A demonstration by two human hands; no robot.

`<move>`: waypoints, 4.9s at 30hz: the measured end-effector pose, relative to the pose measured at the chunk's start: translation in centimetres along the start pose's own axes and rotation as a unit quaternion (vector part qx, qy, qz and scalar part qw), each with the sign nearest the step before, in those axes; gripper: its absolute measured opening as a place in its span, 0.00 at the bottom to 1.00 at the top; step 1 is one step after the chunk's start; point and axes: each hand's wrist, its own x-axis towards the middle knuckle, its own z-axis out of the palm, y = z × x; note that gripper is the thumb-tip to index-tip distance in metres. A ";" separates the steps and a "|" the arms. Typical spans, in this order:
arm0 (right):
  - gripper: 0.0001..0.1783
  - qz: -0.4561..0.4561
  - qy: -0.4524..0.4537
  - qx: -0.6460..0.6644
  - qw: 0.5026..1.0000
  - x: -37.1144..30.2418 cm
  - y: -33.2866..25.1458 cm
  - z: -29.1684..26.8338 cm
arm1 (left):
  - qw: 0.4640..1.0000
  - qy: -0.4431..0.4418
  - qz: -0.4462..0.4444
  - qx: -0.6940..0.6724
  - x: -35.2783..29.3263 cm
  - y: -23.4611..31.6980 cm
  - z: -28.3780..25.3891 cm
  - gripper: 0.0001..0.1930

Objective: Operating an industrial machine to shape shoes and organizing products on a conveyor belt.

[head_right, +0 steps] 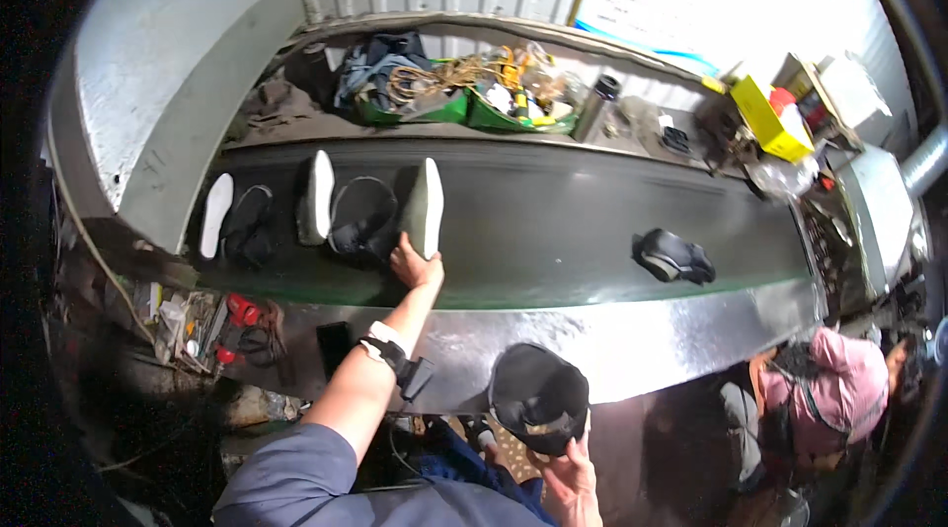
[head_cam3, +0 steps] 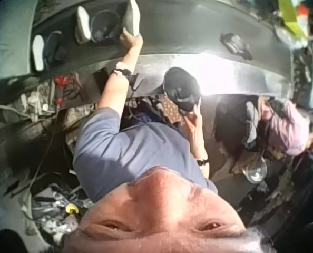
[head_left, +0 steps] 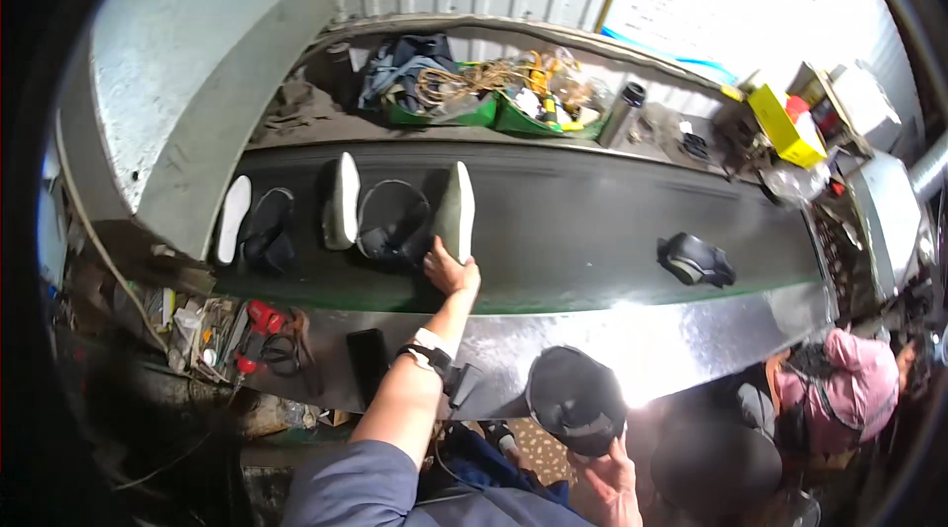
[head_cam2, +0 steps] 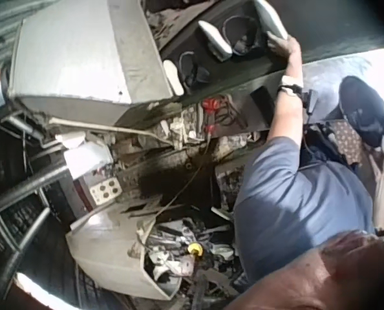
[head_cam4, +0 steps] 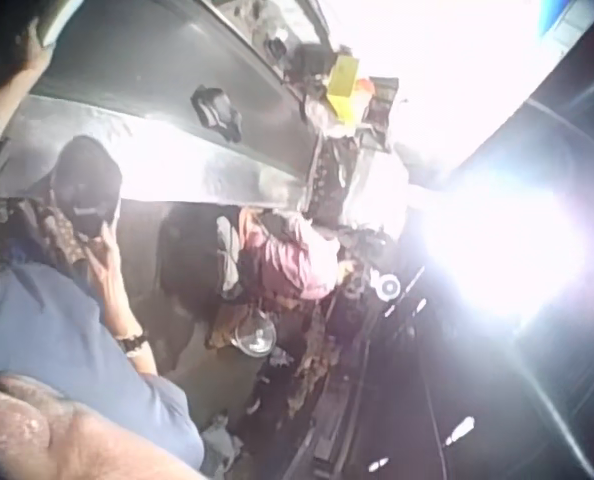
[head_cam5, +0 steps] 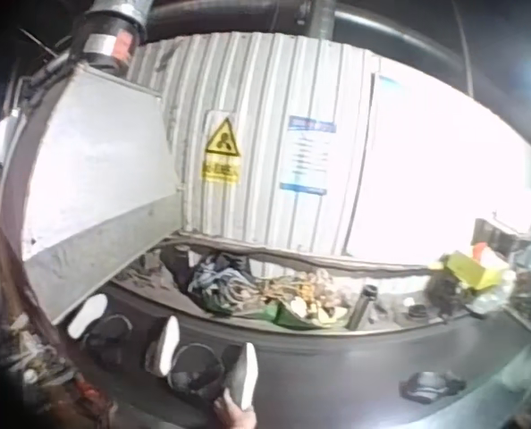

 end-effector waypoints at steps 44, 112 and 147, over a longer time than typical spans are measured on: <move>0.66 -0.332 -0.142 -0.612 0.703 8.0 6.5 1.7 | 0.979 -0.187 -0.027 -0.073 -10.7 -3.7 -12.0 0.15; 0.33 0.383 -0.523 -0.392 0.653 -31.8 53.9 21.9 | 0.580 0.409 -0.206 -0.674 -46.5 -32.4 -77.8 0.08; 0.16 0.164 -0.579 -0.611 0.515 -11.1 44.9 24.0 | 0.898 0.026 -0.420 0.124 -51.0 -40.0 -62.1 0.27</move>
